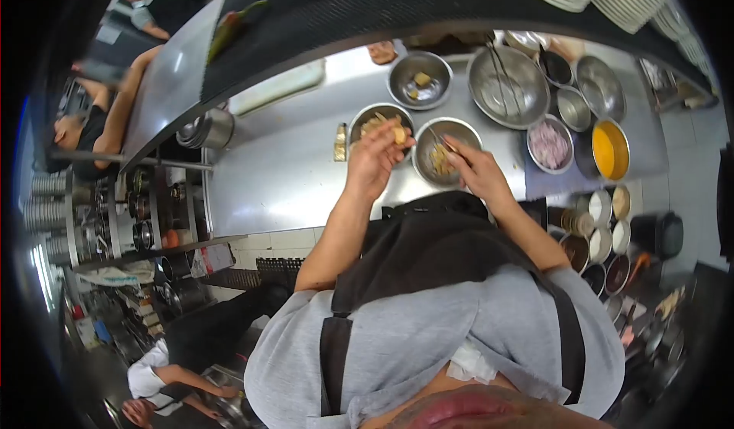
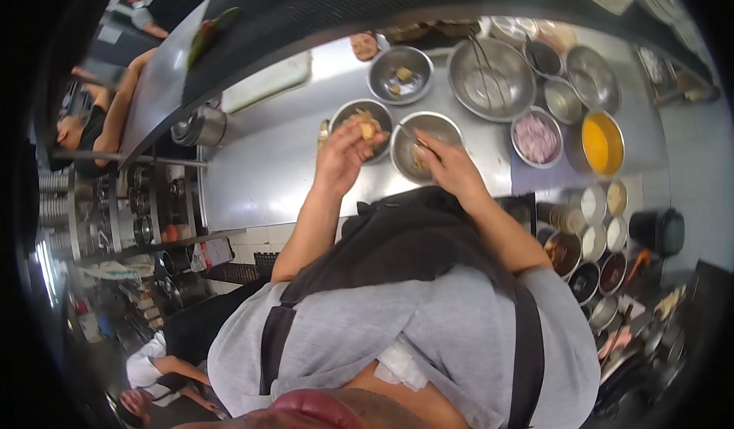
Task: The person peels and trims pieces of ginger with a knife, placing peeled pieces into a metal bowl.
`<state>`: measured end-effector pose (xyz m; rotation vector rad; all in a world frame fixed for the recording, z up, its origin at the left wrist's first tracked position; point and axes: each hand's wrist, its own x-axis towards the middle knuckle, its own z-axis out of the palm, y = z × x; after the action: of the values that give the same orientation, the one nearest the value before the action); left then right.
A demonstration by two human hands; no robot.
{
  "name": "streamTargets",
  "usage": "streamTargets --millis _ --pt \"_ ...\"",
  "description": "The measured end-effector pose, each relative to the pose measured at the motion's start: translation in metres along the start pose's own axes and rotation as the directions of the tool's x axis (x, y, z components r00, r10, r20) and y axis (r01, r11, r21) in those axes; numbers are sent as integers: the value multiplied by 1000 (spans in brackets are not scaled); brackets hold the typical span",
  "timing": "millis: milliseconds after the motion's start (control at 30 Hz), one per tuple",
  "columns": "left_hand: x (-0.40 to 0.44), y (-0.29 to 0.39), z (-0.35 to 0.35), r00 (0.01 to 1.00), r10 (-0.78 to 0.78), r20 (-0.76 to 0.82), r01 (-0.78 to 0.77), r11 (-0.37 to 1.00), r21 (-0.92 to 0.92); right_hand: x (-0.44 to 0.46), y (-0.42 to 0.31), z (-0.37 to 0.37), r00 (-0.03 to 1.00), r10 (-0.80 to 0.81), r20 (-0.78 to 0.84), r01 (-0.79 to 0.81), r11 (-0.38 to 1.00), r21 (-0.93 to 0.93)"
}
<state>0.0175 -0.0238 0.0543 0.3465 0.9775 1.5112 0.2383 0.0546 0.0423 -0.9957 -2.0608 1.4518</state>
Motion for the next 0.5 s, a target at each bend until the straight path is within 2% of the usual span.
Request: streamTargets --millis 67,167,200,267,333,500 --pt "-3 0 13 1000 14 11 -14 1000 21 -5 -20 -4 1000 27 10 -27 999 -18" --pt "-4 -5 16 997 -5 74 3 1000 29 -7 -23 0 972 -235 -1 235 971 -45" --pt "-4 -5 18 993 -1 114 -3 1000 29 -8 -23 1 975 -223 -11 222 974 -42" --pt "-7 -7 25 997 -30 76 26 998 50 -7 -25 4 962 -274 4 273 957 -97" --pt "-9 -9 27 996 38 79 -52 981 185 -7 -26 6 964 -266 2 265 959 -98" --pt "-10 -11 31 990 73 124 -106 955 278 -5 -28 5 968 -250 4 249 966 -69"
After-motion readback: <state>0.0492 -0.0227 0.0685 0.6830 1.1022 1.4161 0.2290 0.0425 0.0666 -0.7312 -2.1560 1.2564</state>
